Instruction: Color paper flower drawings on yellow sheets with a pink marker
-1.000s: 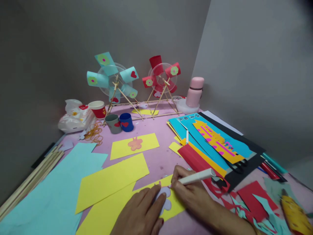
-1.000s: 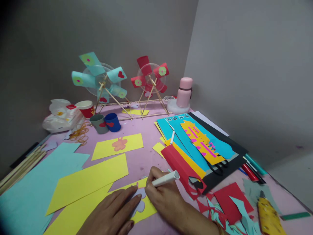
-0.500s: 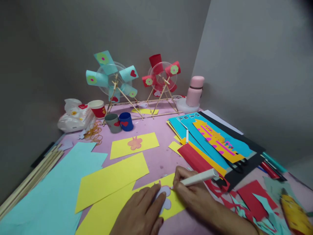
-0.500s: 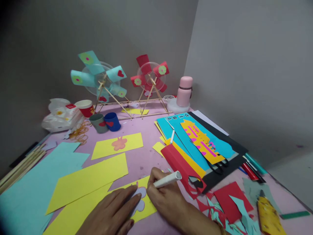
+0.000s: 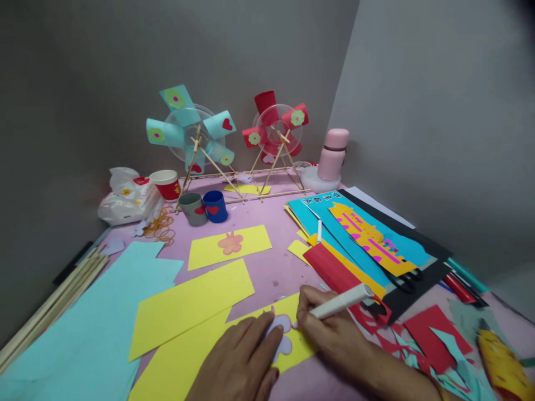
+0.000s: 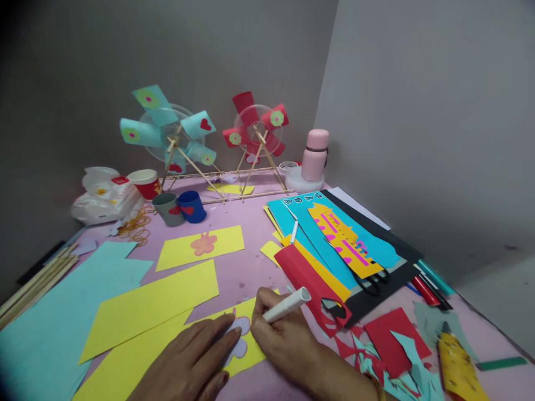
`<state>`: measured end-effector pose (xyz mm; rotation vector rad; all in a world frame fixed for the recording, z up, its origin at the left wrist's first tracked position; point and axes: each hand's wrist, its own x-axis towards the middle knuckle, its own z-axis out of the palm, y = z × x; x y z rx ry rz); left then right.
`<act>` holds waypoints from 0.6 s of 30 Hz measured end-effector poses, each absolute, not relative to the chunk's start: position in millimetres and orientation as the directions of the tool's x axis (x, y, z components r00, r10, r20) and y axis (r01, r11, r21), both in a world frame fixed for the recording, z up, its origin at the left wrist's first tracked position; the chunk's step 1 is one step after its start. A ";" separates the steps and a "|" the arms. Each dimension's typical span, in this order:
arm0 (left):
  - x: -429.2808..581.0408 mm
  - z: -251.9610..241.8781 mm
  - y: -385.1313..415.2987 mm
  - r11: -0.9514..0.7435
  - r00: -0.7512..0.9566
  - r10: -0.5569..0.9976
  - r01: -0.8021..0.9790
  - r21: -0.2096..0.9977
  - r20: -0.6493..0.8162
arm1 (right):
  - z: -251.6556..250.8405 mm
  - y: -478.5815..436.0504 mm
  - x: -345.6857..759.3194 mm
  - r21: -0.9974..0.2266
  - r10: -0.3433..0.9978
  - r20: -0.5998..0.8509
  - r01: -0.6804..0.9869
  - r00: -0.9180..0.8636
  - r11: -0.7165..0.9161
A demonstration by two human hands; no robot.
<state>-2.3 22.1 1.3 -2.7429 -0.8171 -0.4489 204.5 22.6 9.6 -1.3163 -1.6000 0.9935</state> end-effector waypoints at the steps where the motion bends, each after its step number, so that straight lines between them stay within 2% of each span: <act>1: -2.3 2.4 21.8 -0.812 0.795 0.494 0.566 -0.139 0.353 | 9.6 22.2 204.4 -0.940 0.990 0.102 0.317 -0.099 0.129; 4: -2.0 3.7 21.6 -0.818 0.810 0.484 0.553 -0.156 0.331 | 8.8 21.4 203.7 -0.951 0.994 0.106 0.288 -0.041 0.113; 10: 1.0 3.2 21.8 -0.810 0.823 0.482 0.549 -0.205 0.300 | 8.8 23.1 202.2 -0.923 0.991 0.126 0.360 -0.056 0.137; 18: 1.3 2.8 24.3 -0.813 0.819 0.492 0.554 -0.181 0.294 | 13.1 25.3 200.4 -0.894 0.990 0.109 0.427 -0.086 0.135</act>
